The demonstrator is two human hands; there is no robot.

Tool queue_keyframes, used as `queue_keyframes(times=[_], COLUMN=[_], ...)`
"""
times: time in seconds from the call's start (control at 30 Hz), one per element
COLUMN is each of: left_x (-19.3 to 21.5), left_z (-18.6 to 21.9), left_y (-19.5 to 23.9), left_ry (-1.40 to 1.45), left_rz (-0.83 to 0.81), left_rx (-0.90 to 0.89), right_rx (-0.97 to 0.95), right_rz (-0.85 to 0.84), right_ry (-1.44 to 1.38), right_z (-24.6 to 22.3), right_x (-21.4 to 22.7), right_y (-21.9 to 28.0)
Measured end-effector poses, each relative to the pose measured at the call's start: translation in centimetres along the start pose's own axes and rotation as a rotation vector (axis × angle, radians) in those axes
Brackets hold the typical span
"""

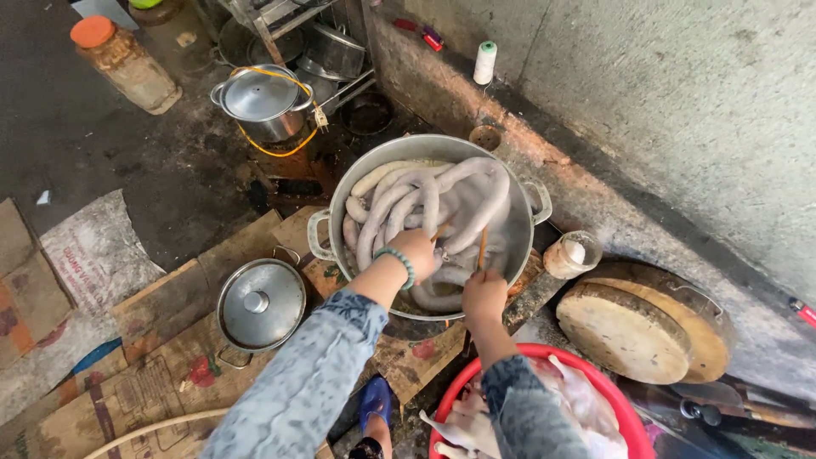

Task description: The person uses chopsticks to flip and cook intestines in a large boiling pot on a stove.

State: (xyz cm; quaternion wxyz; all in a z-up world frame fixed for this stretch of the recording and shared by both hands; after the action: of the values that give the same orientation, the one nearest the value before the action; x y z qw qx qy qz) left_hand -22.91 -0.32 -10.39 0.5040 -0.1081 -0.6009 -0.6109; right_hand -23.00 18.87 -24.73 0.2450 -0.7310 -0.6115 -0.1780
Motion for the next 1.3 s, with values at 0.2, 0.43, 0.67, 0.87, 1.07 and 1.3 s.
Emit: queue_keyframes(times=[0.2,0.43,0.67,0.87,1.07,1.3], left_x=[-2.8,-3.3,-4.8,-4.1,-1.6,3.9], left_z=[-0.7,-2.4,-4.3,-4.7,-3.5,-1.2], left_y=[-5.5,1.0,5.8,11.5,14.8,19.3], left_ry=[0.165,0.499,0.548,0.882,0.964,0.963], left_rz=[0.273,0.061,0.245,-0.051,-0.089,-0.043], left_rx=[-0.081,0.012,-0.18,-0.04,-0.069,-0.204], right_rx=[0.015,0.314,0.18,0.288,0.277,0.466], right_rz=[-0.006,0.008,-0.037,0.005,-0.041,-0.031], right_ry=[-0.003,0.106,-0.099,-0.223,-0.356,-0.205], right_z=[-3.3,-2.4,-3.6,-4.4,-6.9,-14.6], right_x=[2.7,5.6,9.7,12.4,14.7,19.5], right_y=[1.3,2.6,5.7,6.4,6.7,6.1])
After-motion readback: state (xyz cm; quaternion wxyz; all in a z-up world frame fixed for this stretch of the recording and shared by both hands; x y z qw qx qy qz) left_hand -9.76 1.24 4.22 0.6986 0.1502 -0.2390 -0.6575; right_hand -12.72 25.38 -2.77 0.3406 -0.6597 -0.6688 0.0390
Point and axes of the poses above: each hand's wrist, its own y-axis away from the middle knuckle, its own x-axis out of the back of the hand, z = x × y, the point moved 6 cm from there along -y, towards the middle knuckle, and after that the axes turned 14 degrees about x, right-handed, at the moved point
